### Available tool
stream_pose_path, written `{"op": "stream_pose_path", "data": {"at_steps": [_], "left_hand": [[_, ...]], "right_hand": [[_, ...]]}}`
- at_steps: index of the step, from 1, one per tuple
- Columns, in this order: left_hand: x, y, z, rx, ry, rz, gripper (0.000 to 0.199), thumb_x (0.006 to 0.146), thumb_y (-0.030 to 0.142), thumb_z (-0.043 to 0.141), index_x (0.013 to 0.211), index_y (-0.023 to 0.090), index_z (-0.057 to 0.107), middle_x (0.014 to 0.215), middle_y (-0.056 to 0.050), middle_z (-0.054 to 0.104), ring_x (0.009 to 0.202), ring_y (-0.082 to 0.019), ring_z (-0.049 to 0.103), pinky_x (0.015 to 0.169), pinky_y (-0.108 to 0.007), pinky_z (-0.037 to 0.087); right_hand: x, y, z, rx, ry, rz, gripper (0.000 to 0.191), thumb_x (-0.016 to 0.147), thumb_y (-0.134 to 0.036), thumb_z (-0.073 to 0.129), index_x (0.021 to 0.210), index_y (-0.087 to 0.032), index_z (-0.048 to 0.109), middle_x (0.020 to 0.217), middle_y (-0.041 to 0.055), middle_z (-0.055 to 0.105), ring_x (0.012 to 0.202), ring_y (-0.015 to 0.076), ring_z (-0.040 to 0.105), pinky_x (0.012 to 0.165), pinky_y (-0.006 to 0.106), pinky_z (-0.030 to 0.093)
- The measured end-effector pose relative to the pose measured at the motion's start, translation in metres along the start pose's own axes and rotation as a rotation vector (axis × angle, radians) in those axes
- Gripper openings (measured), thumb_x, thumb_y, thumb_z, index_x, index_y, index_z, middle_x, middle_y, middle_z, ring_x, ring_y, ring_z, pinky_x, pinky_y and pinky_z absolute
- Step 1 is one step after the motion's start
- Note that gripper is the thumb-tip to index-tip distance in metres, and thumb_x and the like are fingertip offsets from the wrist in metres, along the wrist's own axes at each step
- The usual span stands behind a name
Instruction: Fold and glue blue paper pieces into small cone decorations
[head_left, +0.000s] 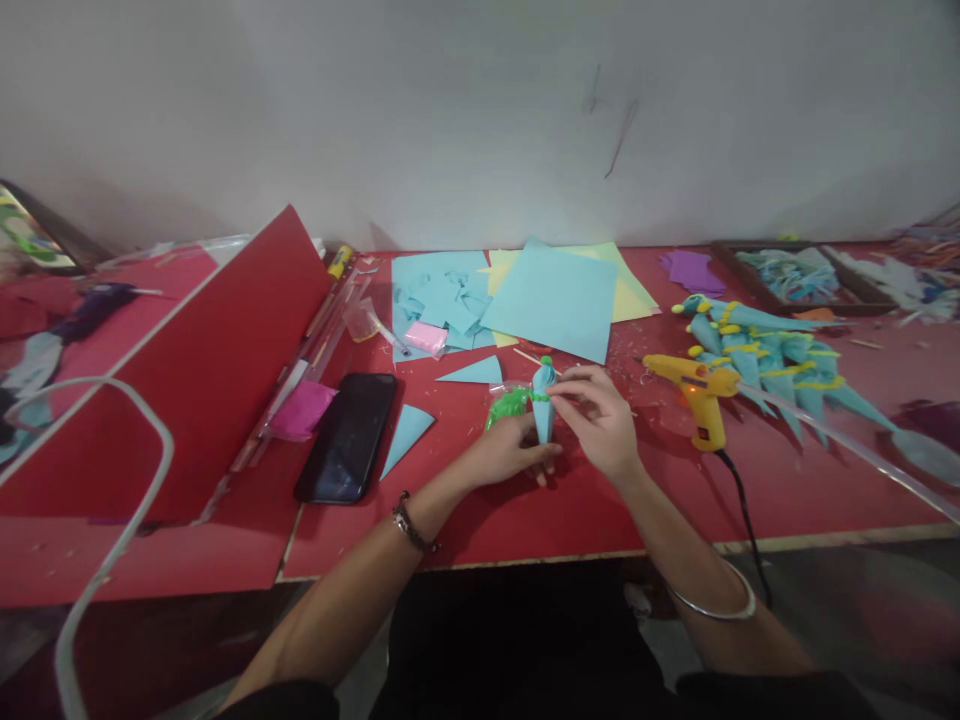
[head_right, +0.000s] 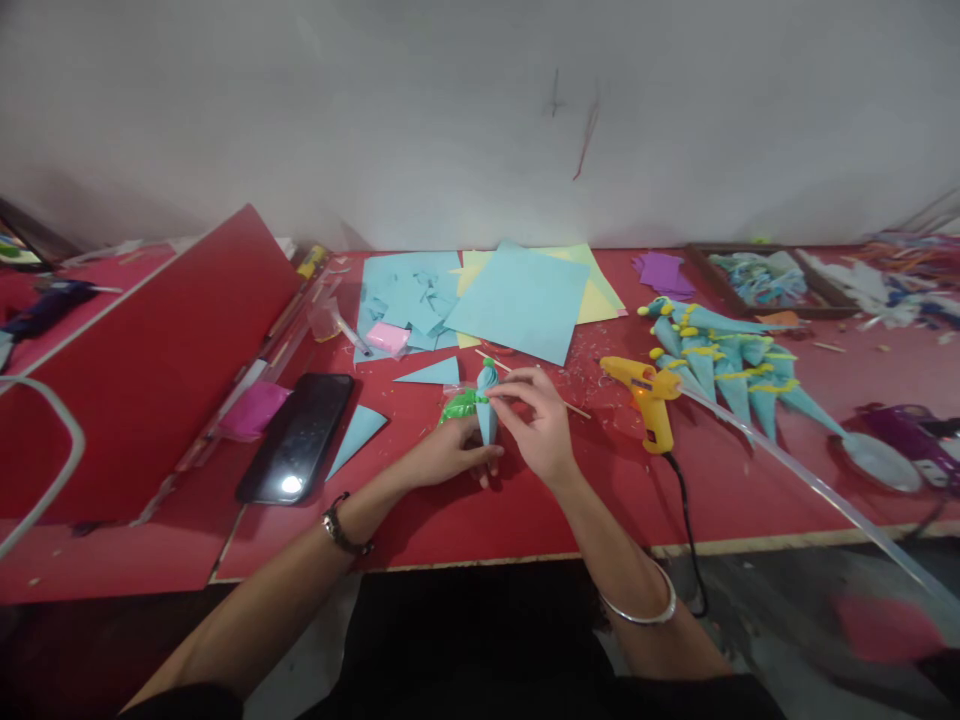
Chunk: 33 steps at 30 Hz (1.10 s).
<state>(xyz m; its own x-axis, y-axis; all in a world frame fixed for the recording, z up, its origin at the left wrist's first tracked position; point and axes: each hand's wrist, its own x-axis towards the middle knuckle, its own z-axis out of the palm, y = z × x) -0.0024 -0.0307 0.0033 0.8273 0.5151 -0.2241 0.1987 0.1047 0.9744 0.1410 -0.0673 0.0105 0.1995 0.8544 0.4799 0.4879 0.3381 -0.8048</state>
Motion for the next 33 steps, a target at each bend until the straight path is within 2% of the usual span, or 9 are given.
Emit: {"op": "stream_pose_path", "data": {"at_steps": [15,22,26,30,33], "left_hand": [[-0.001,0.004,-0.001,0.032,0.011,-0.001,0.018,0.077,0.028,0.053,0.087,0.014,0.047,0.065,-0.001,0.060,0.053,-0.012,0.061,0.052,-0.024,0.048],[-0.001,0.007,-0.004,-0.105,-0.027,-0.001,0.025,0.074,0.035,0.057,0.077,0.013,0.046,0.062,0.000,0.058,0.046,-0.010,0.057,0.046,-0.022,0.045],[-0.002,0.010,-0.011,-0.128,0.105,0.056,0.025,0.075,0.036,0.055,0.077,0.014,0.044,0.059,0.002,0.055,0.042,-0.007,0.055,0.043,-0.019,0.043],[-0.001,0.009,-0.017,-0.119,0.228,0.046,0.021,0.078,0.033,0.052,0.082,0.014,0.044,0.058,0.005,0.053,0.040,-0.006,0.054,0.042,-0.017,0.042],[0.001,0.005,-0.019,-0.080,0.310,0.020,0.019,0.078,0.032,0.050,0.080,0.015,0.043,0.058,0.005,0.053,0.038,-0.006,0.053,0.039,-0.016,0.040]], "right_hand": [[0.000,0.000,0.001,0.051,-0.008,0.017,0.009,0.077,-0.024,0.053,0.078,-0.023,0.061,0.090,0.0039,0.050,0.086,0.0160,0.053,0.069,0.029,0.048],[0.001,0.002,0.002,0.146,0.060,0.017,0.012,0.080,-0.023,0.048,0.079,-0.021,0.059,0.086,0.0042,0.052,0.085,0.0162,0.052,0.068,0.028,0.046],[0.000,0.010,0.004,0.150,0.076,0.139,0.013,0.079,-0.026,0.047,0.085,-0.020,0.057,0.088,0.0042,0.053,0.082,0.0157,0.054,0.071,0.030,0.046],[-0.002,0.021,0.011,0.104,-0.039,0.242,0.024,0.077,-0.025,0.046,0.099,-0.022,0.055,0.101,0.0062,0.056,0.095,0.0182,0.054,0.078,0.033,0.045],[-0.003,0.027,0.016,0.058,-0.148,0.268,0.031,0.077,-0.022,0.042,0.105,-0.022,0.054,0.110,0.0081,0.054,0.101,0.0190,0.052,0.084,0.036,0.043]]}}
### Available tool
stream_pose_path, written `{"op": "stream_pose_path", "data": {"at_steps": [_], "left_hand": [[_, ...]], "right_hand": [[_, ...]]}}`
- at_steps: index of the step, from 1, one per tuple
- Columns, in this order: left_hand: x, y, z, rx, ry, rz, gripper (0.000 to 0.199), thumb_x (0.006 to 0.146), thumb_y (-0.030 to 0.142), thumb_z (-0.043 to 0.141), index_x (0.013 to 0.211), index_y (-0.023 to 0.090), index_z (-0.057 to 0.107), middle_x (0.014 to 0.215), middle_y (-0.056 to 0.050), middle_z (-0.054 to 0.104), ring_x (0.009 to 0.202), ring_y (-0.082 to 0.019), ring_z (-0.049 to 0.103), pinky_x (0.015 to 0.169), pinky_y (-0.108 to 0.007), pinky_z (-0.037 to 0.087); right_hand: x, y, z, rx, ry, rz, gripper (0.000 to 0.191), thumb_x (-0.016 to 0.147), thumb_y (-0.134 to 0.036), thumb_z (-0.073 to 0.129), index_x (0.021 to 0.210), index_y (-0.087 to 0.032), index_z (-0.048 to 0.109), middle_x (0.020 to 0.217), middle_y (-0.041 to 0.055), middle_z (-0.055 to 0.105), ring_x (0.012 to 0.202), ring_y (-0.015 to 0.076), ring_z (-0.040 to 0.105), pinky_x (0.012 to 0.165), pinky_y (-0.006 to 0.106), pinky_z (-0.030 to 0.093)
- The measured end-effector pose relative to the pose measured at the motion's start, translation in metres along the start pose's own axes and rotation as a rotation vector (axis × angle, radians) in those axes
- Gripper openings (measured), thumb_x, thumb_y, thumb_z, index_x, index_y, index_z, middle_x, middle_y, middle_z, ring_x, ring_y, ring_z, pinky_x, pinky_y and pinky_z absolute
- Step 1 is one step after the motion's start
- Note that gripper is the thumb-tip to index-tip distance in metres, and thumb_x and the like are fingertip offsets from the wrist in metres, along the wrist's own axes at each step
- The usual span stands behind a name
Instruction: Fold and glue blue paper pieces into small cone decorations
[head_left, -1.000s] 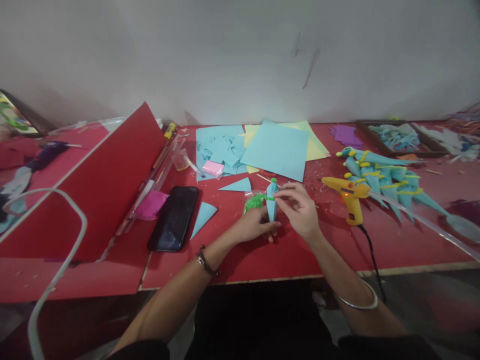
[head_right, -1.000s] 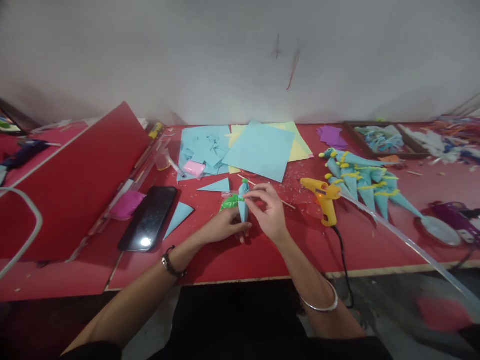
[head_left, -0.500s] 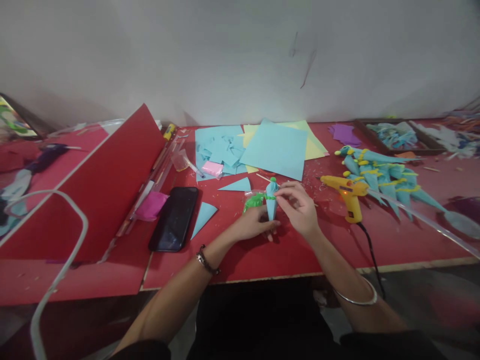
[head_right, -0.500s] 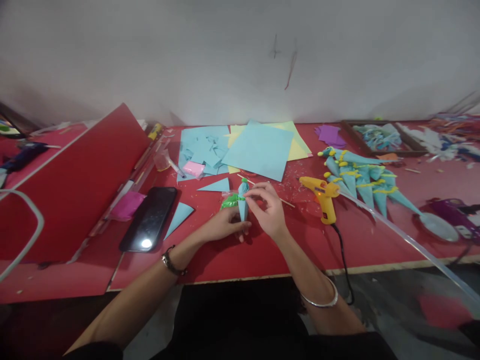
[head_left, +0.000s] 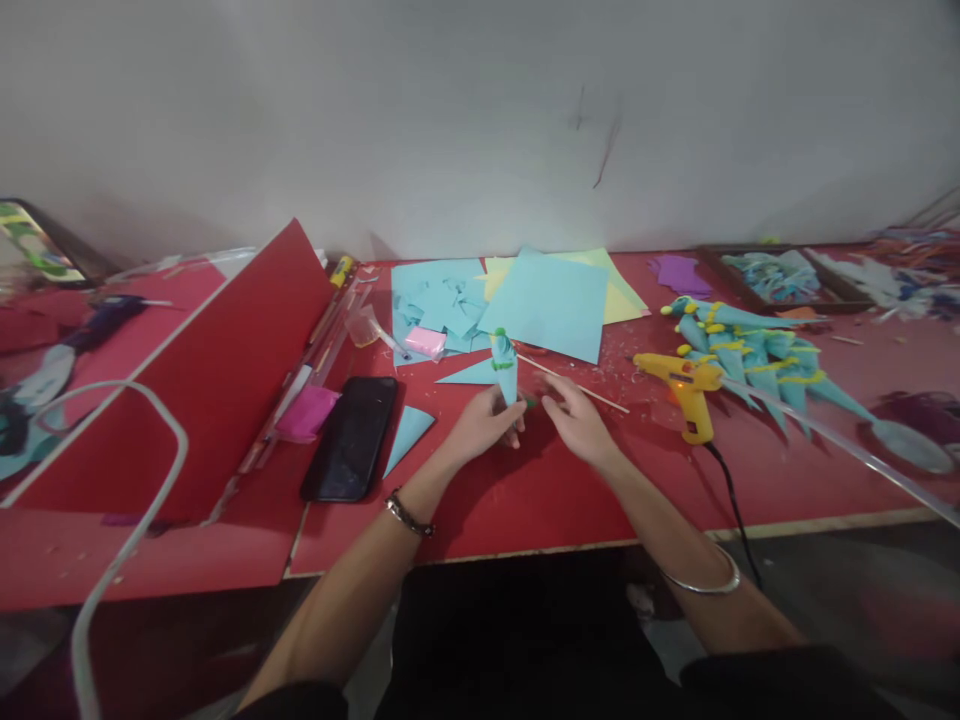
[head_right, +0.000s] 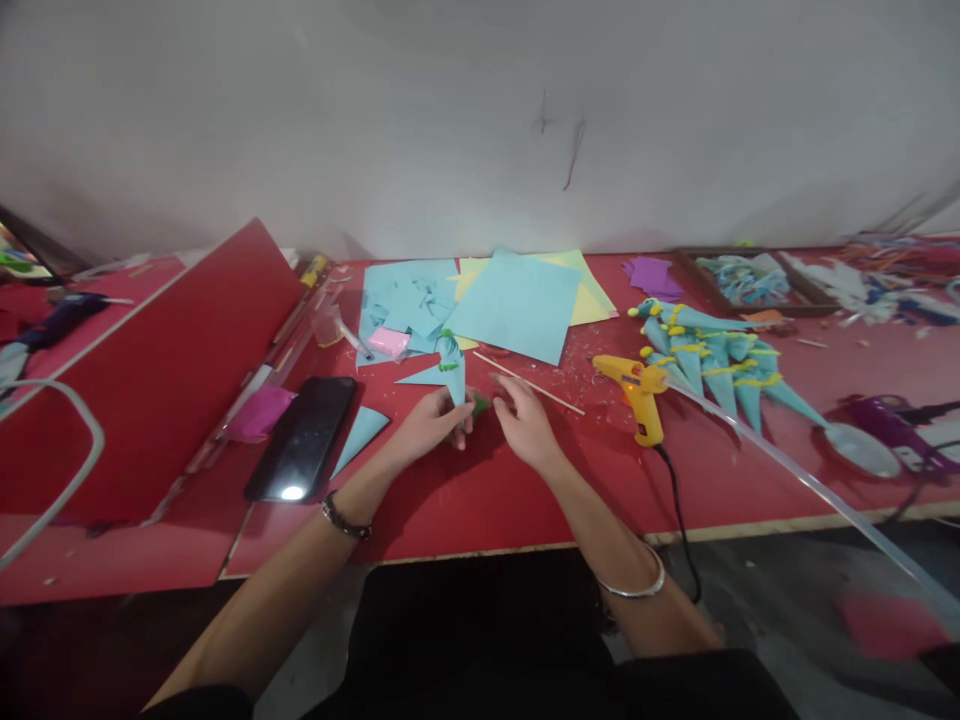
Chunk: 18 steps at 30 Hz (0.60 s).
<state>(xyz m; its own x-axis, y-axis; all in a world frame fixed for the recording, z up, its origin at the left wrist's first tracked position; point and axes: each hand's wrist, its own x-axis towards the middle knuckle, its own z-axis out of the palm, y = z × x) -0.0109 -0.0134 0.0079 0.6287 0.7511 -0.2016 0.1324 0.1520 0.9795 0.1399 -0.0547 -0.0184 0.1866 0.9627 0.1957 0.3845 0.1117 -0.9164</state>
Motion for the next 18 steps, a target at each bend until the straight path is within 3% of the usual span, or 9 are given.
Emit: {"op": "stream_pose_path", "data": {"at_steps": [4,11,18], "left_hand": [[0.004,-0.004,-0.001,0.012,0.083,-0.002,0.016,0.079,0.031,0.048,0.083,0.016,0.044,0.054,0.007,0.052,0.034,-0.006,0.050,0.035,-0.016,0.038],[0.009,-0.007,-0.004,-0.006,0.145,0.010,0.012,0.080,0.027,0.047,0.077,0.016,0.042,0.048,0.007,0.051,0.029,-0.006,0.047,0.031,-0.015,0.033],[0.008,-0.008,-0.006,0.025,0.145,0.024,0.011,0.079,0.026,0.047,0.075,0.016,0.042,0.046,0.008,0.050,0.030,-0.006,0.048,0.030,-0.014,0.033]], "right_hand": [[0.001,0.001,0.001,-0.041,-0.111,-0.031,0.026,0.078,-0.021,0.040,0.095,-0.019,0.059,0.100,0.0077,0.059,0.098,0.0180,0.054,0.088,0.035,0.040],[0.000,-0.012,-0.006,0.081,-0.139,0.091,0.018,0.077,-0.029,0.046,0.078,-0.017,0.060,0.079,0.0029,0.063,0.075,0.0150,0.057,0.073,0.029,0.044],[-0.002,-0.017,-0.013,0.114,-0.276,0.117,0.023,0.072,-0.031,0.057,0.089,-0.018,0.065,0.091,0.0049,0.064,0.084,0.0160,0.058,0.077,0.029,0.044]]}}
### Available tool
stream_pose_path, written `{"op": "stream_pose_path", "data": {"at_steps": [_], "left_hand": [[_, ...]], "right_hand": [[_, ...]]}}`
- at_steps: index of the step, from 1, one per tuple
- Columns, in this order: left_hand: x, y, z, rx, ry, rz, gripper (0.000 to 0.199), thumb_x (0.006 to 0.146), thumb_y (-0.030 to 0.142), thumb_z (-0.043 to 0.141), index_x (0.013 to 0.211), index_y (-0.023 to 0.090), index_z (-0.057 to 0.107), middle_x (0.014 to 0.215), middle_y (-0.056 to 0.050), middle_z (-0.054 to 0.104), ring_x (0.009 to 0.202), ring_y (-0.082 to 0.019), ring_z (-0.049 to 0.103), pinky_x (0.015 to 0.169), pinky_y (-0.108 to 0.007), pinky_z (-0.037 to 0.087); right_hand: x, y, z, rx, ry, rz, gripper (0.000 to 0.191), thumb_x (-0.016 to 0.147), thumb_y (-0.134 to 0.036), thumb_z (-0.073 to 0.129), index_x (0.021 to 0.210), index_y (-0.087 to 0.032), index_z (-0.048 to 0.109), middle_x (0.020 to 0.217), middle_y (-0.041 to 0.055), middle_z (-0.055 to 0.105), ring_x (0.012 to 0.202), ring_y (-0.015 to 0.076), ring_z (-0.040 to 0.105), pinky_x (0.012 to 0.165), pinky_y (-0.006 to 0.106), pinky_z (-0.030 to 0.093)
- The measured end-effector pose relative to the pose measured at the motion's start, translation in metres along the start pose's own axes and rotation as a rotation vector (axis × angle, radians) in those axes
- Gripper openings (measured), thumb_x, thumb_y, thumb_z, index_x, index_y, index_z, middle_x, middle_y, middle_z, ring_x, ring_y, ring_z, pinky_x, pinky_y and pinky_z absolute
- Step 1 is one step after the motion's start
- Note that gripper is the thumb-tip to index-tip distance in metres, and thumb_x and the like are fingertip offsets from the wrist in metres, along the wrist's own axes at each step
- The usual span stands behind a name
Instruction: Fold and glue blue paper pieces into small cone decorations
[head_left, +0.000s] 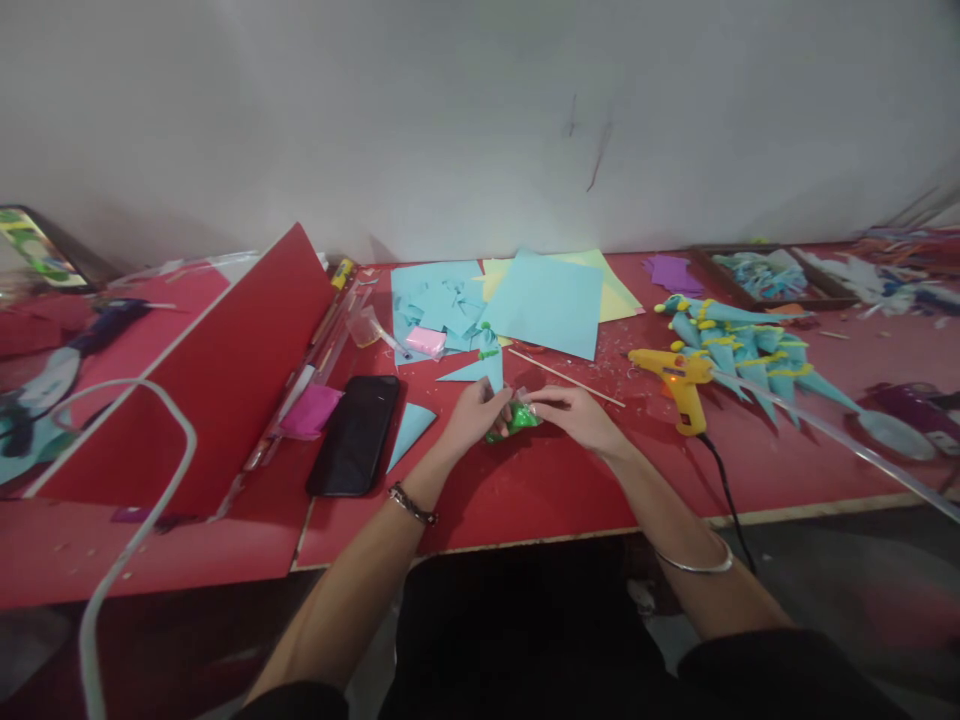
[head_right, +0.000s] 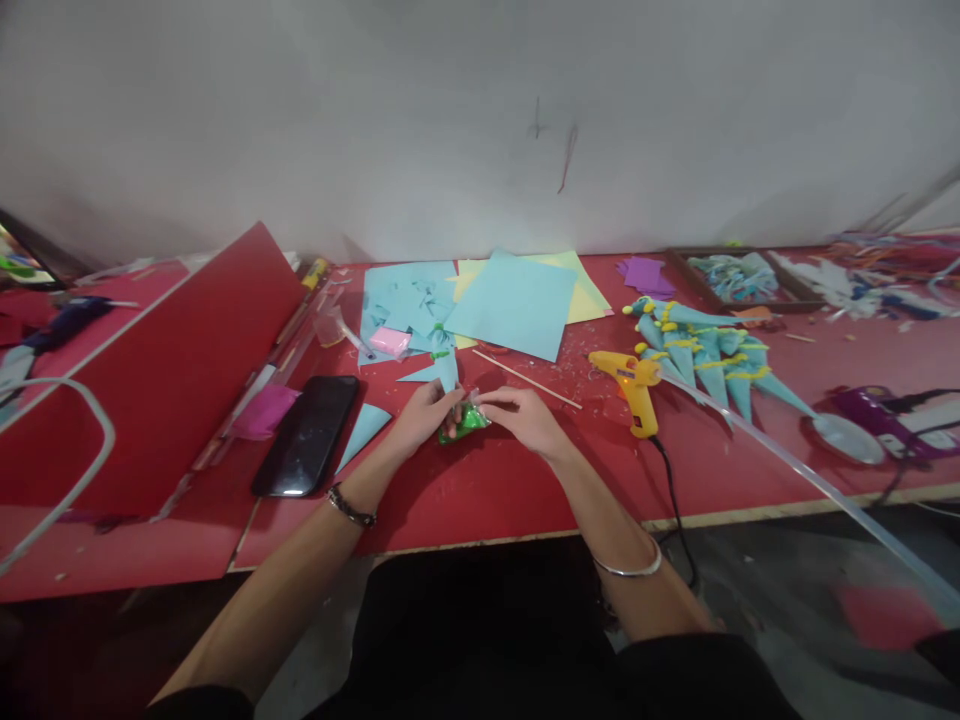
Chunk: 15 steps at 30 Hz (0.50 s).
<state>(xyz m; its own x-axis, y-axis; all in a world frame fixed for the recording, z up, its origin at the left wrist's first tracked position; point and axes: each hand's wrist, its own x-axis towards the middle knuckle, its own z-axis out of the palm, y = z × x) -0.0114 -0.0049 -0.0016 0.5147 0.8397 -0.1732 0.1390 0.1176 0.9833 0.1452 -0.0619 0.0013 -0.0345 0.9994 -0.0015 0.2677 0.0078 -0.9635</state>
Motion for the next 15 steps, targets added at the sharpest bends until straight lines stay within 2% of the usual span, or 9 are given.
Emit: {"op": "stream_pose_path", "data": {"at_steps": [5,11,15], "left_hand": [[-0.0009,0.0000,0.0010,0.031,0.007,-0.005,0.014,0.079,0.027,0.049,0.075,0.015,0.042,0.047,0.007,0.051,0.032,-0.007,0.050,0.031,-0.014,0.033],[-0.0032,0.0040,0.0043,0.086,-0.002,-0.028,0.010,0.080,0.022,0.047,0.074,0.015,0.041,0.048,0.006,0.052,0.033,-0.007,0.052,0.032,-0.013,0.034],[-0.0032,0.0045,0.0044,0.125,-0.009,-0.024,0.010,0.080,0.022,0.046,0.074,0.016,0.041,0.049,0.006,0.053,0.035,-0.007,0.053,0.033,-0.013,0.035]], "right_hand": [[-0.0005,0.0009,-0.0008,0.020,-0.079,-0.045,0.022,0.070,-0.029,0.059,0.087,-0.017,0.066,0.090,0.0051,0.062,0.083,0.0156,0.058,0.075,0.028,0.044],[0.0008,0.0016,-0.0002,-0.114,-0.019,-0.122,0.010,0.069,-0.024,0.058,0.071,-0.017,0.065,0.077,0.0035,0.059,0.073,0.0143,0.057,0.071,0.028,0.043],[0.0020,0.0037,0.0001,-0.185,-0.012,-0.128,0.011,0.071,-0.024,0.056,0.069,-0.016,0.063,0.073,0.0025,0.058,0.069,0.0132,0.055,0.068,0.027,0.042]]}}
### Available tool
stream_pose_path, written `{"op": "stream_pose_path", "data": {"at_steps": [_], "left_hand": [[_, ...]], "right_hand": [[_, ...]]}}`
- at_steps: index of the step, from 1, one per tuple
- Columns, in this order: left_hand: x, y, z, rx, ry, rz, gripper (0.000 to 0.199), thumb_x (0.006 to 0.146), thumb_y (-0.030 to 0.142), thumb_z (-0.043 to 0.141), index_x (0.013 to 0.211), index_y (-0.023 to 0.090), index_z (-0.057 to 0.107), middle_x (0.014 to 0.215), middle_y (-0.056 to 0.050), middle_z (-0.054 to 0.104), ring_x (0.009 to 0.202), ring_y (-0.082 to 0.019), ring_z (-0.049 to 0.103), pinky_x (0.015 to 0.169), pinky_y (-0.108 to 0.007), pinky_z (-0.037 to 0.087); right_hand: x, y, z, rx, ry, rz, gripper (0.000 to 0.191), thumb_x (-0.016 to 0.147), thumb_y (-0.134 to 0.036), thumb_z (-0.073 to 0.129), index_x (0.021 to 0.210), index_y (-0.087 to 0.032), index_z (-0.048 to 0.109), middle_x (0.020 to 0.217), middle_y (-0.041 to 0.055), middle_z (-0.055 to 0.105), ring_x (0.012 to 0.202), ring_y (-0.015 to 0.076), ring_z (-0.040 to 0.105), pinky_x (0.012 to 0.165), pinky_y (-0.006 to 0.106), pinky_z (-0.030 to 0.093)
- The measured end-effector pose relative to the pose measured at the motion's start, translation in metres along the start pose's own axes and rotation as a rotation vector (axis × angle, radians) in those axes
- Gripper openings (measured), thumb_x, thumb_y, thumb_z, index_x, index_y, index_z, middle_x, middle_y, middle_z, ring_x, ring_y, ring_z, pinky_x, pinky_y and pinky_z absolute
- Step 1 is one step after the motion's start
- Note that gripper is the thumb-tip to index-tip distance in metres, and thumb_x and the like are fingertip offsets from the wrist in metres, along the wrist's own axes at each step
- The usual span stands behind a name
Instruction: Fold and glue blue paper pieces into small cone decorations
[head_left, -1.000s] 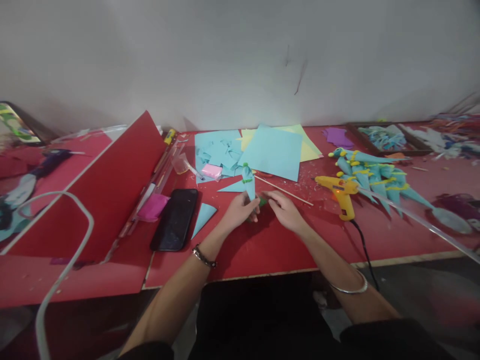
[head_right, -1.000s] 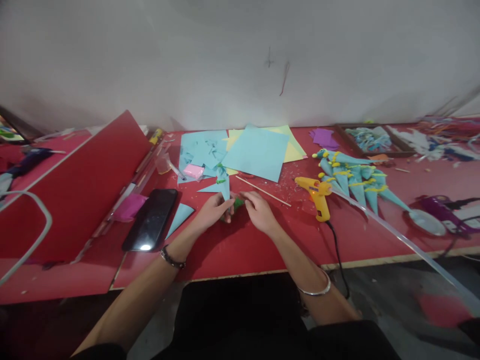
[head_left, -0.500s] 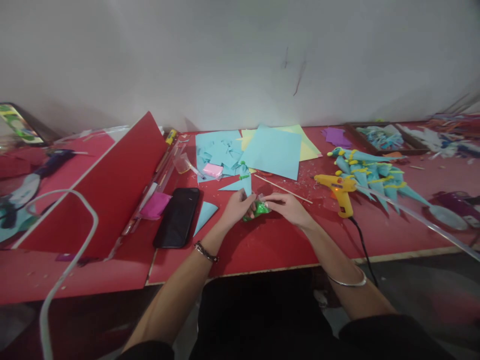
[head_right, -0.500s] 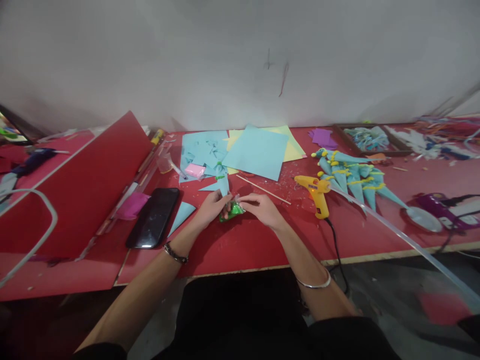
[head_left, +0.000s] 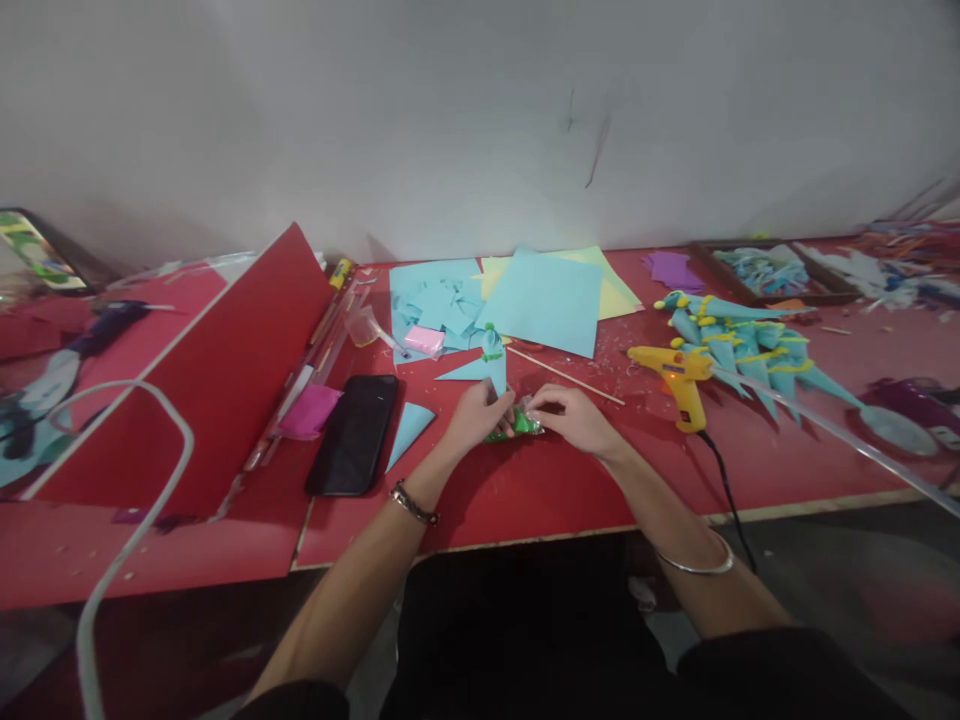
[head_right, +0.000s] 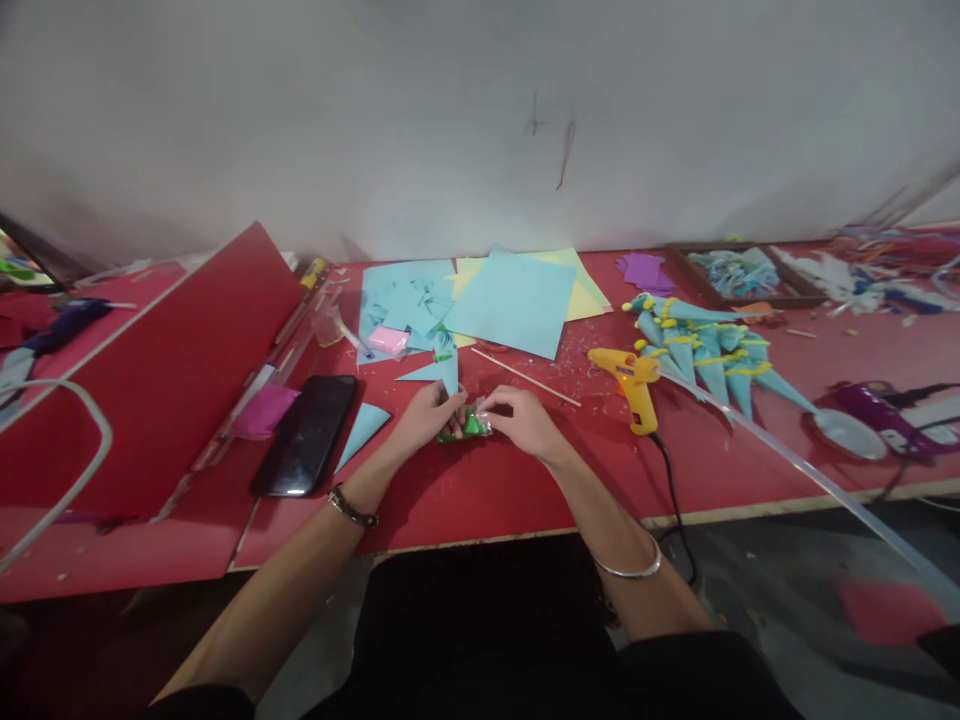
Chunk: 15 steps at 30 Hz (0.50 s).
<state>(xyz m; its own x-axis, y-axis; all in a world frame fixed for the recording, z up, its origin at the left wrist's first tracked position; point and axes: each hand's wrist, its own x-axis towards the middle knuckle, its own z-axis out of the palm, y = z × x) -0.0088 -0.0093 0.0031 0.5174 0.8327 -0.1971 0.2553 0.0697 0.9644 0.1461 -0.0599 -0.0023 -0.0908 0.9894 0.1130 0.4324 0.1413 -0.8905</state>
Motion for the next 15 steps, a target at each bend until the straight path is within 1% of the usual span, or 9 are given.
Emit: {"op": "stream_pose_path", "data": {"at_steps": [2,5,7,9,12,13,15], "left_hand": [[0.0003,-0.0009,-0.0008,0.022,-0.016,0.013,0.011,0.080,0.023,0.047,0.073,0.016,0.042,0.050,0.005,0.054,0.036,-0.007,0.055,0.034,-0.013,0.037],[0.0007,-0.0025,-0.0019,0.037,-0.045,0.020,0.014,0.079,0.026,0.048,0.072,0.016,0.043,0.050,0.005,0.054,0.038,-0.009,0.056,0.035,-0.014,0.039],[0.0012,-0.0034,-0.0022,0.049,-0.040,0.015,0.016,0.078,0.028,0.050,0.071,0.016,0.043,0.050,0.004,0.054,0.039,-0.010,0.057,0.035,-0.015,0.040],[0.0017,-0.0041,-0.0020,0.061,-0.033,0.016,0.015,0.078,0.028,0.050,0.071,0.016,0.043,0.050,0.004,0.054,0.038,-0.010,0.056,0.035,-0.016,0.040],[0.0021,-0.0042,-0.0013,0.053,-0.036,0.018,0.013,0.079,0.026,0.049,0.073,0.016,0.043,0.050,0.005,0.054,0.037,-0.009,0.055,0.036,-0.017,0.040],[0.0021,-0.0038,-0.0012,0.047,-0.038,0.016,0.012,0.079,0.025,0.049,0.074,0.016,0.043,0.050,0.006,0.053,0.037,-0.009,0.055,0.036,-0.016,0.040],[0.0016,-0.0024,-0.0009,0.041,-0.039,0.007,0.011,0.080,0.024,0.047,0.074,0.016,0.043,0.050,0.006,0.053,0.036,-0.008,0.054,0.036,-0.016,0.040]], "right_hand": [[0.0002,0.0007,0.0007,-0.007,0.011,0.012,0.012,0.072,-0.025,0.054,0.070,-0.016,0.062,0.072,0.0022,0.058,0.068,0.0131,0.054,0.066,0.026,0.041],[0.0005,0.0011,0.0007,0.026,0.075,0.068,0.014,0.071,-0.028,0.055,0.070,-0.016,0.062,0.070,0.0022,0.060,0.064,0.0132,0.054,0.062,0.026,0.041],[0.0006,0.0012,-0.0006,0.070,0.162,0.127,0.016,0.070,-0.031,0.056,0.069,-0.016,0.062,0.065,0.0018,0.060,0.059,0.0131,0.054,0.058,0.026,0.042],[0.0007,0.0015,-0.0028,0.125,0.284,0.181,0.020,0.069,-0.034,0.057,0.070,-0.015,0.062,0.060,0.0012,0.060,0.055,0.0128,0.053,0.055,0.026,0.042],[0.0007,0.0026,-0.0058,0.224,0.462,0.220,0.024,0.070,-0.038,0.056,0.075,-0.015,0.064,0.061,0.0014,0.060,0.055,0.0120,0.054,0.056,0.026,0.044],[0.0008,0.0032,-0.0062,0.266,0.495,0.223,0.025,0.070,-0.038,0.057,0.076,-0.015,0.064,0.063,0.0018,0.061,0.056,0.0117,0.054,0.057,0.026,0.044],[0.0013,0.0045,-0.0057,0.370,0.512,0.219,0.025,0.069,-0.038,0.058,0.079,-0.016,0.064,0.068,0.0028,0.063,0.059,0.0116,0.056,0.060,0.027,0.046]]}}
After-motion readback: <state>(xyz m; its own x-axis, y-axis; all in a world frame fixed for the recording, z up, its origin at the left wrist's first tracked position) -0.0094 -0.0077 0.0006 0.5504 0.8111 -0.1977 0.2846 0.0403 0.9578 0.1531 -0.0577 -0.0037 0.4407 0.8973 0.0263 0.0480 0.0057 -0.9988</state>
